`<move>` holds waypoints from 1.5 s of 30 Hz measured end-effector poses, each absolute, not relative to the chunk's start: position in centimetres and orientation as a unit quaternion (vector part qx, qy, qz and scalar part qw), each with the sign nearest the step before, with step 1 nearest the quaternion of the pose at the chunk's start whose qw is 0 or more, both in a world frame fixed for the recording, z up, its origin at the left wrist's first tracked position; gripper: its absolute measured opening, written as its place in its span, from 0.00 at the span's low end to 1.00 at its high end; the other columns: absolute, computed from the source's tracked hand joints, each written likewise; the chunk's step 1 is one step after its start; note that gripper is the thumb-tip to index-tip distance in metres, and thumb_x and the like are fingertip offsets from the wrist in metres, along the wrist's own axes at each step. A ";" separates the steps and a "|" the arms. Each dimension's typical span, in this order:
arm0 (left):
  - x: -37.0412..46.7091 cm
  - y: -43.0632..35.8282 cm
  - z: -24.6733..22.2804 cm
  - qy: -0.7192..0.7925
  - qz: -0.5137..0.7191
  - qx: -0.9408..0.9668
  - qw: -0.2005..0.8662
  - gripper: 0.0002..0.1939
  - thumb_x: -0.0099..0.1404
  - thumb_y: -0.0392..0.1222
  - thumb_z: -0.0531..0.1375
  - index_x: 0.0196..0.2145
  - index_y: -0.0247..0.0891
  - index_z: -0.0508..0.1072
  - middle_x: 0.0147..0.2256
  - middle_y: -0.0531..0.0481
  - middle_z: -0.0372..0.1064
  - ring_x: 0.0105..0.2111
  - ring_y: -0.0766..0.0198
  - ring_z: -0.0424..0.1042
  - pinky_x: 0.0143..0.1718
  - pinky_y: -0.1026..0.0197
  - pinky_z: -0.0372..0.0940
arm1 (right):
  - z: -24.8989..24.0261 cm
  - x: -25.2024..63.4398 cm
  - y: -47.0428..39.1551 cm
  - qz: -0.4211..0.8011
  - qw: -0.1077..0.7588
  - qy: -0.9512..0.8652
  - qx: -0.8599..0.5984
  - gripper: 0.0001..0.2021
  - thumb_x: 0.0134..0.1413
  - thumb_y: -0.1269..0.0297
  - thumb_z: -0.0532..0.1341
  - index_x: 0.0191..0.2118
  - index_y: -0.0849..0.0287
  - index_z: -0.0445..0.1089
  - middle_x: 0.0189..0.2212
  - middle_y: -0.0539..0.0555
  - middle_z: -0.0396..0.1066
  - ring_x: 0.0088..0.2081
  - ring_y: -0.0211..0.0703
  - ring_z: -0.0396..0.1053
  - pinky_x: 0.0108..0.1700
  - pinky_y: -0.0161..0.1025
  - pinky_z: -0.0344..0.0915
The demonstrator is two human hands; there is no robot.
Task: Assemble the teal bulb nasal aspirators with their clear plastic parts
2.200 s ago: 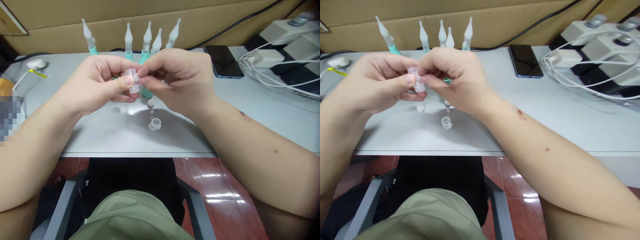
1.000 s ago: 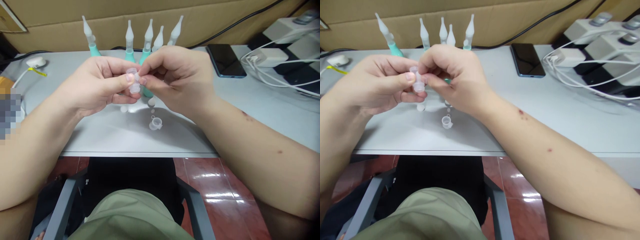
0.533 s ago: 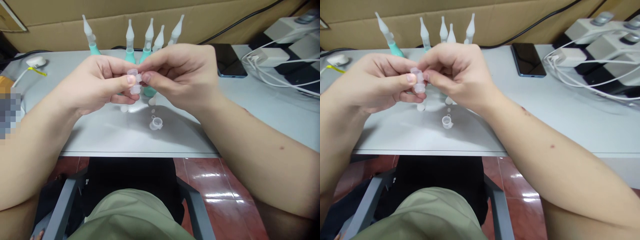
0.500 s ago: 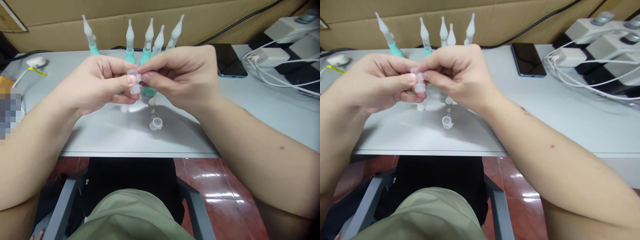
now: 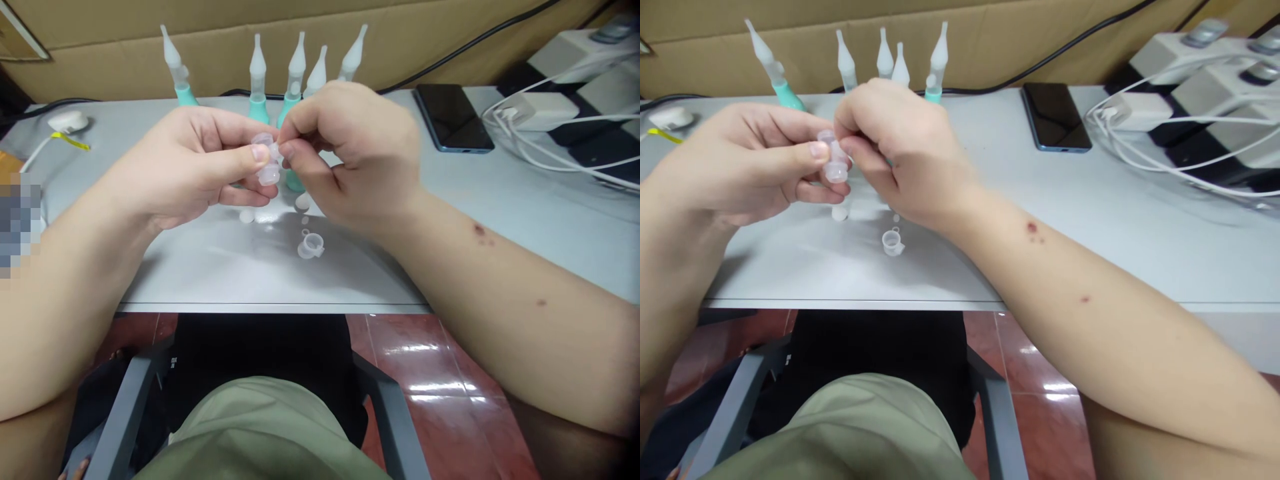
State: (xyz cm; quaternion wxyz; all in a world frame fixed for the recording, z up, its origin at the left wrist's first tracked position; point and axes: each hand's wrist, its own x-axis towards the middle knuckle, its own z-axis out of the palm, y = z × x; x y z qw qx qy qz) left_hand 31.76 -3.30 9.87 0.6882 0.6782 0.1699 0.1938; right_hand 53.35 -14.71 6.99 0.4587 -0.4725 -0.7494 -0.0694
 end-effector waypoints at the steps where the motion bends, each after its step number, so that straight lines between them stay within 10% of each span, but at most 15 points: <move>1: 31.8 -3.2 9.8 0.169 0.193 0.678 0.689 0.08 0.78 0.34 0.75 0.37 0.33 0.88 0.36 0.48 0.82 0.36 0.67 0.82 0.45 0.62 0.86 | 6.9 53.3 -14.6 -0.069 0.457 -0.753 -0.469 0.10 0.79 0.70 0.59 0.41 0.49 0.71 0.46 0.55 0.84 0.52 0.60 0.84 0.61 0.58 0.80; 14: 31.6 -3.4 9.9 0.195 0.219 0.669 0.682 0.07 0.74 0.37 0.79 0.36 0.35 0.90 0.36 0.46 0.82 0.35 0.68 0.84 0.42 0.67 0.87 | 6.6 53.1 -14.3 -0.075 0.470 -0.748 -0.462 0.10 0.78 0.72 0.57 0.42 0.50 0.66 0.47 0.55 0.82 0.52 0.53 0.82 0.62 0.51 0.78; 21: 31.6 -3.0 9.4 0.192 0.236 0.701 0.645 0.17 0.70 0.51 0.85 0.38 0.38 0.88 0.41 0.42 0.86 0.41 0.55 0.87 0.53 0.46 0.90 | 6.4 52.8 -14.3 -0.075 0.500 -0.727 -0.464 0.09 0.76 0.72 0.58 0.41 0.50 0.67 0.46 0.56 0.83 0.51 0.53 0.81 0.61 0.53 0.78; 28: 31.2 -3.2 10.1 0.201 0.249 0.691 0.648 0.14 0.69 0.49 0.86 0.46 0.42 0.93 0.40 0.46 0.87 0.41 0.57 0.86 0.54 0.48 0.88 | 6.6 53.4 -14.3 -0.045 0.547 -0.693 -0.467 0.05 0.77 0.66 0.64 0.43 0.51 0.74 0.44 0.56 0.81 0.43 0.50 0.76 0.55 0.51 0.76; 33: 30.7 -2.8 10.7 0.238 0.300 0.749 0.541 0.15 0.70 0.44 0.85 0.52 0.45 0.93 0.42 0.50 0.87 0.43 0.55 0.85 0.54 0.45 0.85 | 7.9 53.6 -15.5 0.134 0.420 -0.778 -0.448 0.06 0.65 0.72 0.67 0.38 0.51 0.78 0.30 0.48 0.73 0.30 0.43 0.64 0.37 0.45 0.62; 45: 30.3 -2.3 9.2 0.218 0.306 0.855 0.358 0.13 0.70 0.37 0.76 0.52 0.42 0.93 0.47 0.49 0.89 0.46 0.50 0.80 0.50 0.49 0.70 | 9.8 50.3 -15.1 0.084 0.110 -0.843 -0.521 0.13 0.71 0.75 0.67 0.35 0.54 0.84 0.42 0.59 0.71 0.49 0.57 0.67 0.55 0.53 0.66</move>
